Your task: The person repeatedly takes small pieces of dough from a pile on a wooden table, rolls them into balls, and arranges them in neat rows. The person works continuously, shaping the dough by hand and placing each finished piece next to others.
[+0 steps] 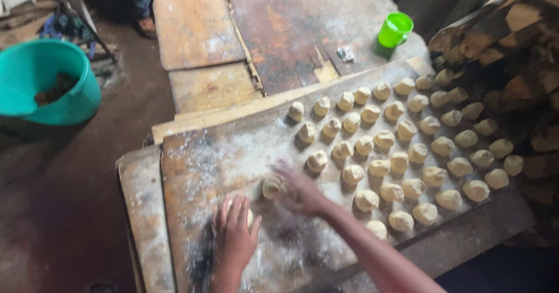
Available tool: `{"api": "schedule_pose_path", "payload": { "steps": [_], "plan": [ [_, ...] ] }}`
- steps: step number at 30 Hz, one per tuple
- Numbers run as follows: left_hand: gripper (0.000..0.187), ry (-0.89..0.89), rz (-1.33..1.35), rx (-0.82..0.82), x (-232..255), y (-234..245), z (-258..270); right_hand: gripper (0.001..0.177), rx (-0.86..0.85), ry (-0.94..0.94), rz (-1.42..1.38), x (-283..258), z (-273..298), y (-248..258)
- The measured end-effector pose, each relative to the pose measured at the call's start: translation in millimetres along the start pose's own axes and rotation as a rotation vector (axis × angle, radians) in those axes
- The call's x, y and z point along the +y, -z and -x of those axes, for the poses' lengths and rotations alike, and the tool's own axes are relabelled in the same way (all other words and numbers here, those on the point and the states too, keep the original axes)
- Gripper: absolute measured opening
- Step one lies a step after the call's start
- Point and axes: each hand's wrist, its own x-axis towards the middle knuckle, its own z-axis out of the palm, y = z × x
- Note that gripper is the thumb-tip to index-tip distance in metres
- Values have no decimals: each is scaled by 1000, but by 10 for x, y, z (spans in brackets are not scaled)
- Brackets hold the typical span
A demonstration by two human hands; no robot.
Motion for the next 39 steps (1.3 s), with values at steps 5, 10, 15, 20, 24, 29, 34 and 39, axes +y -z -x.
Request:
{"api": "schedule_pose_path", "payload": {
  "steps": [5,10,15,20,24,29,34,39],
  "plan": [
    [62,124,-152,11,128,-41,-14,55,16,115,151,-153,60,-164],
    [48,144,220,-108,548,-11,59,56,221,-109,-44,-346,497,-302],
    [54,215,1033,-196,801,-266,190,73,190,-43,-130,-556,894,-200],
    [41,447,2167,-401,767,-372,29,60,77,-185,-498,-557,874,213],
    [47,460,2018,-440,877,-424,51,38,110,-276,-390,-526,977,273],
    [56,257,1509,-218,871,-419,1,35,508,-219,186,-304,946,521],
    [59,78,907,140,482,-173,179,44,496,-211,289,27,760,311],
    [66,-181,222,213,-96,193,103,46,536,-240,175,358,783,196]
  ]
}}
